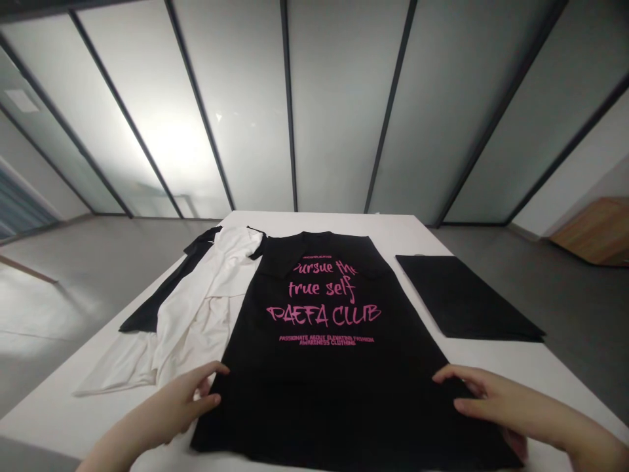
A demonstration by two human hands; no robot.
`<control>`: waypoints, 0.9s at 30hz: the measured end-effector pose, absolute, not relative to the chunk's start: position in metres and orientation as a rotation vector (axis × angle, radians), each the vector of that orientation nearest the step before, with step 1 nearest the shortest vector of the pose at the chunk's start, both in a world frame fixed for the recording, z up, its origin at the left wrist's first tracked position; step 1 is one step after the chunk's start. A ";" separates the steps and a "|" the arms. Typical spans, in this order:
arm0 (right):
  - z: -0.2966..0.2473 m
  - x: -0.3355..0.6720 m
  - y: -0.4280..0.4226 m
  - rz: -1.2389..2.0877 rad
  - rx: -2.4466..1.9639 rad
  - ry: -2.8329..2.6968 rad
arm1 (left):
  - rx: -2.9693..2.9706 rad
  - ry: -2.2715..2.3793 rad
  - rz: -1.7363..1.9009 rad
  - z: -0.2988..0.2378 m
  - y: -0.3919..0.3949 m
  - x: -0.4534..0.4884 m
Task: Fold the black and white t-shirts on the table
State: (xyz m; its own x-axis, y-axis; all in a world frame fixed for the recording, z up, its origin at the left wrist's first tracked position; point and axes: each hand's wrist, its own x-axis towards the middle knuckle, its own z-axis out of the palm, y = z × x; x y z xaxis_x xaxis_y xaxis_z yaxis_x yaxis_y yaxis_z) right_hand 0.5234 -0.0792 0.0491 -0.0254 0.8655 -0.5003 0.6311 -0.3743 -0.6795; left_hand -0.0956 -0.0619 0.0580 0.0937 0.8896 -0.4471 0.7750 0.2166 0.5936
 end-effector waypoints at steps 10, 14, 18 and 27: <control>0.073 0.438 -0.017 0.606 -1.838 -1.899 | 2.207 1.492 0.631 0.117 0.024 0.038; 0.054 0.376 0.011 0.457 -1.680 -2.095 | 2.444 1.487 0.618 0.094 0.072 0.115; 0.018 0.366 0.024 0.329 -2.035 -2.095 | 2.456 1.732 0.503 0.041 0.099 0.138; -0.009 0.421 0.006 0.269 -2.304 -2.053 | 2.356 1.889 0.379 0.001 0.089 0.110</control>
State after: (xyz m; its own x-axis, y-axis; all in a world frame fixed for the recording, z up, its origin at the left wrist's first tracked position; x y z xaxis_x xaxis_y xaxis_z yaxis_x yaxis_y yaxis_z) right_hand 0.4214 0.0058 -0.0094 0.1069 0.9892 -0.1002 0.9816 -0.1210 -0.1475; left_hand 0.1105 0.0889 0.0012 0.2005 0.9709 0.1310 0.9464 -0.2265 0.2303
